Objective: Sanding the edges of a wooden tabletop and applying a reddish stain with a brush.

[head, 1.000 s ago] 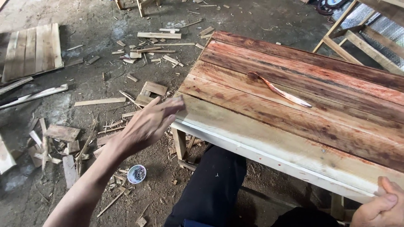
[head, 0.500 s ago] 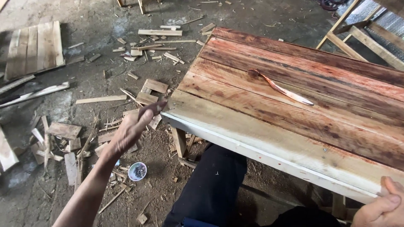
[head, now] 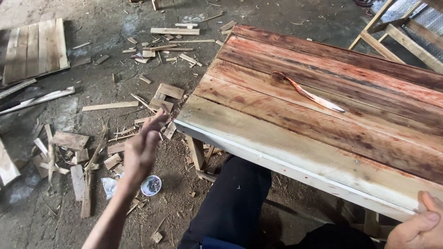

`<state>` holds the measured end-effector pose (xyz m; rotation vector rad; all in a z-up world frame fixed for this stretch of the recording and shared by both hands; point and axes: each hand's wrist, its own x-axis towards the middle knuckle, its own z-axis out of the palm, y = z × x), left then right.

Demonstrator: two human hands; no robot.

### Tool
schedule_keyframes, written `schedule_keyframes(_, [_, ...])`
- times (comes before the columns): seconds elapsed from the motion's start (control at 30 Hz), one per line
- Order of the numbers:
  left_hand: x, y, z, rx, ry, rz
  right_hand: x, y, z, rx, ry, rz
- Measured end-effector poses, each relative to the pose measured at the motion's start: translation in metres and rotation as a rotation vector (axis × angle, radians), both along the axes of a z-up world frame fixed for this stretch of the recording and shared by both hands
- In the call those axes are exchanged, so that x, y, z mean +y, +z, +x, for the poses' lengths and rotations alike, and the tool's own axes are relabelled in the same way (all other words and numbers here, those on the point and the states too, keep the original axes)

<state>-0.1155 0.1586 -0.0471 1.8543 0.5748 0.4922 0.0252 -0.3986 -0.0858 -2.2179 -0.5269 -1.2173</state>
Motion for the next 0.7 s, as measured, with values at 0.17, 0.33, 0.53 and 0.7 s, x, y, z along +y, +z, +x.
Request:
schedule_keyframes(0.17, [-0.086,0.027,0.032,-0.024,-0.209,0.947,0.001,0.012,-0.003,-0.002,-0.087,-0.116])
schedule_keyframes(0.33, [-0.144,-0.002,0.049,-0.505,-0.47,0.961,0.002,0.009,-0.006,0.012,-0.133,-0.109])
schedule_keyframes(0.53, [-0.088,-0.024,0.037,-0.087,-0.204,1.44,-0.001,0.015,-0.004,-0.093,-0.182,-0.162])
schedule_keyframes(0.7, [-0.143,0.014,0.051,-0.585,-0.057,0.965,0.006,0.016,0.0,-0.151,-0.21,-0.133])
